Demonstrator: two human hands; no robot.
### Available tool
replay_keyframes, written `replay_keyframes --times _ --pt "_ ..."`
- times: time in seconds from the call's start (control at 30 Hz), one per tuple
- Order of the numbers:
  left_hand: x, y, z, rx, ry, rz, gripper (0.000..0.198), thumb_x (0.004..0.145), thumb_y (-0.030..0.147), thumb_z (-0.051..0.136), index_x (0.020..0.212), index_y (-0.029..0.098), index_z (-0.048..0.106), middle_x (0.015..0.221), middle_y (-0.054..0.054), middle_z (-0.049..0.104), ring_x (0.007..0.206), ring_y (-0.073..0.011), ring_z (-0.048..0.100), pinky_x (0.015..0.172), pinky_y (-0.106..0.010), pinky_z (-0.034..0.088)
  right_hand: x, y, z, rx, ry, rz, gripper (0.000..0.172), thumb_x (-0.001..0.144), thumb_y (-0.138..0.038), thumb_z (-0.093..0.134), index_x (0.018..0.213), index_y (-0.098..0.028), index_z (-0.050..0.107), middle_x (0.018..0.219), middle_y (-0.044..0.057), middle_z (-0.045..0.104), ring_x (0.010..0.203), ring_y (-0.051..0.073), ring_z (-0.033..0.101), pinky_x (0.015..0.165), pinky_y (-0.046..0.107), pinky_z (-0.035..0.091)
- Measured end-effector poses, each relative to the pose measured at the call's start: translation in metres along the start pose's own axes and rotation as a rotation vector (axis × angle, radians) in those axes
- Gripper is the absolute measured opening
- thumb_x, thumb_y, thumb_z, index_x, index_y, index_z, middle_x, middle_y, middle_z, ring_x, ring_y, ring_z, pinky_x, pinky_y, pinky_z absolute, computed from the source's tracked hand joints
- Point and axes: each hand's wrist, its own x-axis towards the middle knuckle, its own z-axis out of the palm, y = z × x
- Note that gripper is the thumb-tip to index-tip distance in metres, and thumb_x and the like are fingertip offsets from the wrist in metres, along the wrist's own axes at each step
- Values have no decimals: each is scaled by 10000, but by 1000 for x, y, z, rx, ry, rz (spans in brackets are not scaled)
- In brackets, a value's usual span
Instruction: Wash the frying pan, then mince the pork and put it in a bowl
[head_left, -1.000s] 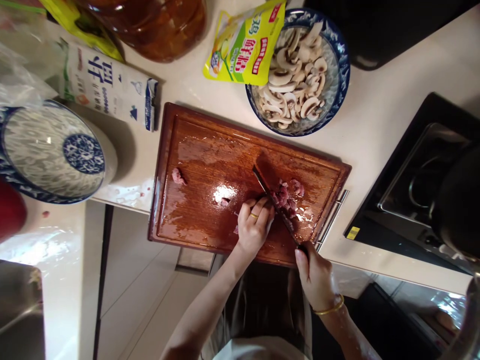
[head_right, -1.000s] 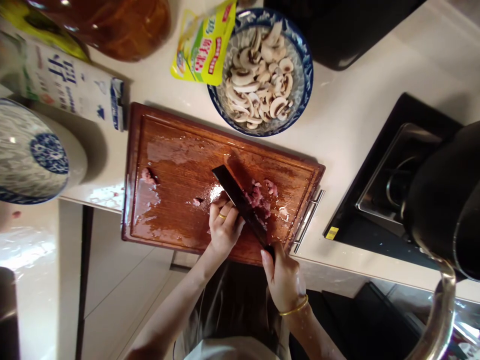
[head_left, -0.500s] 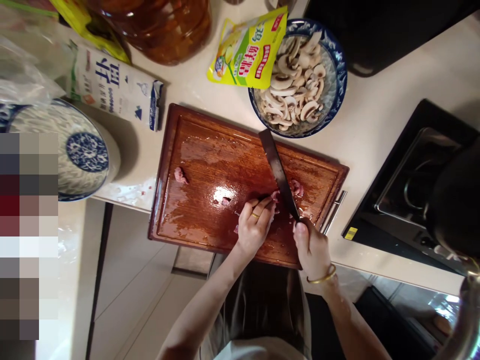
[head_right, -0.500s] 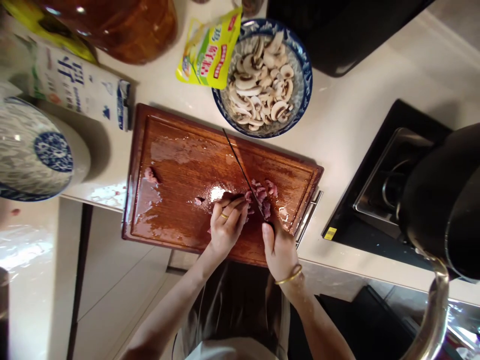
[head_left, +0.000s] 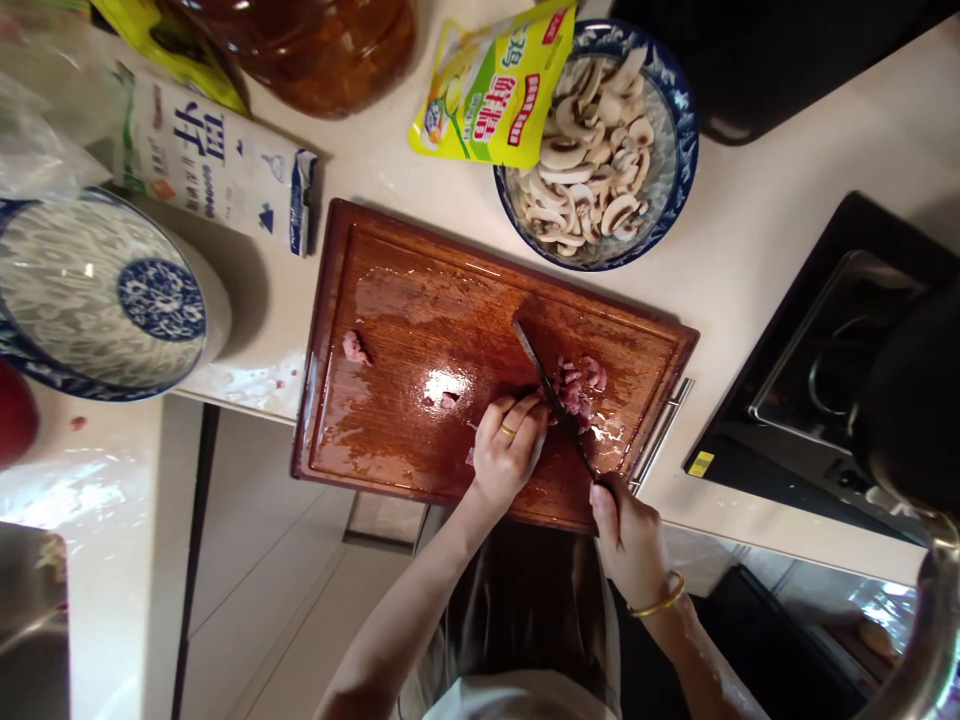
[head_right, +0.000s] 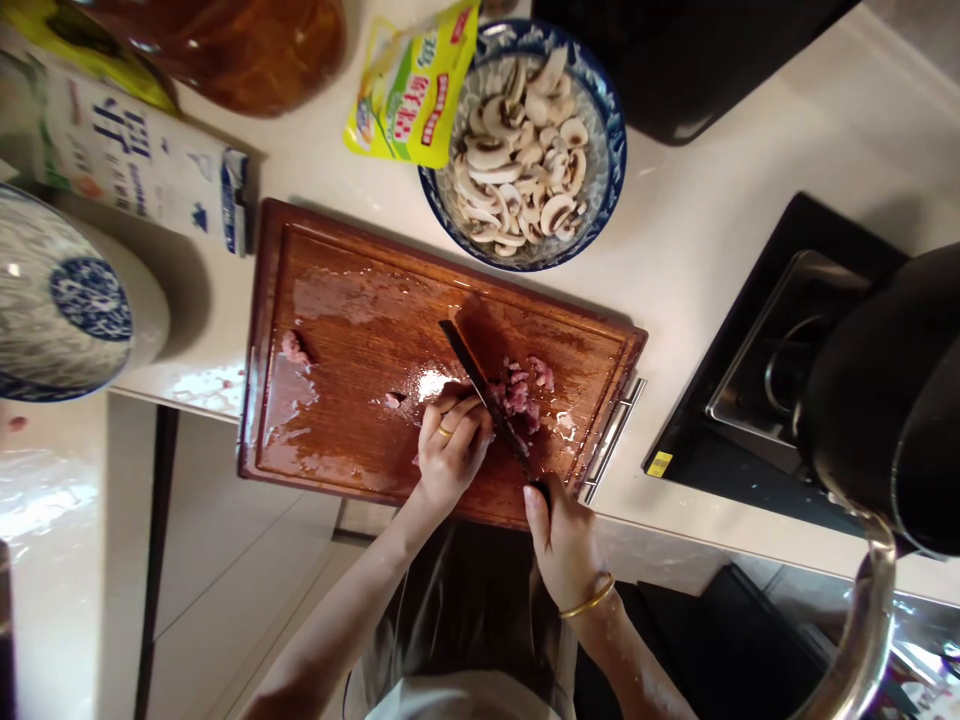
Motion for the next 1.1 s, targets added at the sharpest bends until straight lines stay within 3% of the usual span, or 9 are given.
replay_keyframes --times 0.1,0.27,0.4,0.63,0.87,1.1 --pt "4 1 -1 0 -5 -13 140 848 121 554 962 180 608 993 -67 688 939 -191 602 812 -343 494 10 -4 2 17 10 -21 442 962 -429 261 797 -182 588 533 27 619 455 163 593 438 235 370" --pt "5 2 -3 -32 -48 -27 155 850 124 555 988 173 606 989 -65 686 946 -189 610 833 -344 488 40 -15 9 -4 67 -43 501 957 -465 222 948 -160 619 690 86 683 564 195 637 505 266 430" --pt "1 1 -2 -45 -40 -22 208 843 111 564 1034 179 610 1026 -61 689 989 -185 608 871 -343 481 53 -19 15 75 69 -45 495 962 -449 202 936 -175 613 632 48 645 542 178 612 528 267 435" --pt "-3 3 -7 -58 56 -30 246 809 108 621 1043 184 602 1002 -64 688 961 -173 616 862 -332 481 17 -3 8 221 44 53 419 964 -434 232 825 -190 541 573 21 602 493 150 590 472 237 412" --pt "-3 5 -8 6 102 -85 167 782 112 641 924 194 611 894 -49 646 848 -161 600 805 -312 489 -3 4 -2 99 27 -46 397 966 -404 278 767 -184 542 546 18 625 461 151 614 446 222 393" --pt "-1 4 -6 34 98 -54 151 777 79 618 887 182 606 909 -61 661 941 -196 572 838 -342 485 -6 4 5 -38 44 -96 398 966 -402 300 817 -163 581 539 22 627 422 157 593 404 236 333"
